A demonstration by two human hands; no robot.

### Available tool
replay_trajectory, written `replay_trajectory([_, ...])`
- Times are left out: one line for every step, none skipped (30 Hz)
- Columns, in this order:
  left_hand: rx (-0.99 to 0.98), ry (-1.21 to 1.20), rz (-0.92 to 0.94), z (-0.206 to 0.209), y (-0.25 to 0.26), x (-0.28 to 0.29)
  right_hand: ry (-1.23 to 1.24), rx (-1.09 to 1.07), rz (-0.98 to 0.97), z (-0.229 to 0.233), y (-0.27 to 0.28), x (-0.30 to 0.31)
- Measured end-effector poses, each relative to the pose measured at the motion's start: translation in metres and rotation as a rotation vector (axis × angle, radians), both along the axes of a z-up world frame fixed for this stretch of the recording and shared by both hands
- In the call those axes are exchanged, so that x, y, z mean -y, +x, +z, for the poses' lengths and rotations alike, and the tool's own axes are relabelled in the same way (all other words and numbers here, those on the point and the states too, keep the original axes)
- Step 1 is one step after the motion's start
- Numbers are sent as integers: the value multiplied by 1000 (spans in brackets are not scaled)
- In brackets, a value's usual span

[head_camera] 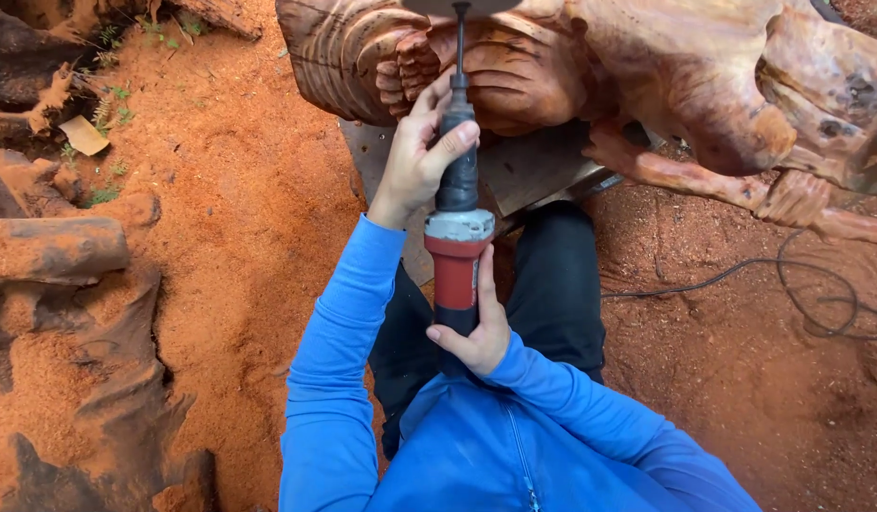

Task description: Polishing a large wood sculpture using a power tool with a sanding disc attachment.

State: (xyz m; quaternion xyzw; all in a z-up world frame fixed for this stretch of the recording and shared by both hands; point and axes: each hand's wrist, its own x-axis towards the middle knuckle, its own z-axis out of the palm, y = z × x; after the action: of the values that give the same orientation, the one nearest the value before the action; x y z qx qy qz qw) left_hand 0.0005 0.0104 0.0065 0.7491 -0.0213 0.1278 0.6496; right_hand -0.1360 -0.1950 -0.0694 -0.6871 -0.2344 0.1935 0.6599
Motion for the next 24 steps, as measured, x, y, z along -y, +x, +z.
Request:
replay_trajectory([-21, 0, 20, 3, 2, -3, 21, -27, 0, 4, 2, -6])
replay_trajectory([-20, 1, 21, 4, 4, -4, 21, -26, 1, 8, 3, -10])
replay_trajectory([-42, 35, 47, 7, 6, -6, 41, -29, 3, 13, 4, -15])
replay_trajectory([-64, 70, 72, 10, 9, -8, 60, -32, 6, 18, 5, -20])
replay_trajectory([-63, 71, 71, 7, 11, -12, 61, -32, 5, 21, 7, -23])
replay_trajectory([-60, 4, 80, 4, 13, -17, 97, -29, 15, 23, 10, -26])
replay_trajectory([-60, -63, 86, 1, 15, -20, 134, -29, 21, 25, 12, -29])
replay_trajectory([-63, -62, 82, 3, 13, -22, 135, -31, 17, 25, 14, -29])
replay_trajectory([-93, -138, 75, 5, 10, -24, 131, -13, 36, 26, 16, -30])
replay_trajectory([-125, -214, 69, 8, 7, -26, 126, 5, 55, 28, 17, -31])
replay_trajectory([-123, -214, 70, 6, 7, -26, 127, 6, 55, 26, 16, -30])
replay_trajectory([-113, -205, 35, 4, 7, -27, 115, 18, 42, 24, 14, -30])
replay_trajectory([-103, -195, 3, 3, 6, -29, 105, 28, 31, 23, 11, -31])
replay_trajectory([-103, -194, 6, 1, 8, -28, 106, 28, 33, 21, 9, -31])
replay_trajectory([-74, -62, 23, 0, 11, -27, 95, -5, 20, 19, 7, -31])
replay_trajectory([-46, 69, 41, -2, 14, -26, 83, -38, 7, 17, 6, -30])
replay_trajectory([-45, 68, 42, 0, 15, -27, 82, -37, 8, 17, 8, -30])
replay_trajectory([-70, 37, 51, 1, 16, -27, 82, -25, 11, 17, 11, -30])
replay_trajectory([-95, 8, 56, 3, 18, -27, 85, -12, 11, 17, 14, -31])
replay_trajectory([-94, 10, 54, 8, 18, -27, 88, -11, 9, 18, 17, -33])
replay_trajectory([-112, -31, 45, 13, 18, -26, 119, -12, 12, 19, 19, -35])
replay_trajectory([-129, -71, 36, 18, 18, -25, 150, -12, 15, 19, 21, -37])
replay_trajectory([-128, -71, 38, 19, 18, -24, 150, -11, 18, 20, 21, -37])
replay_trajectory([-136, -77, 37, 21, 18, -24, 140, -16, 18, 20, 21, -37])
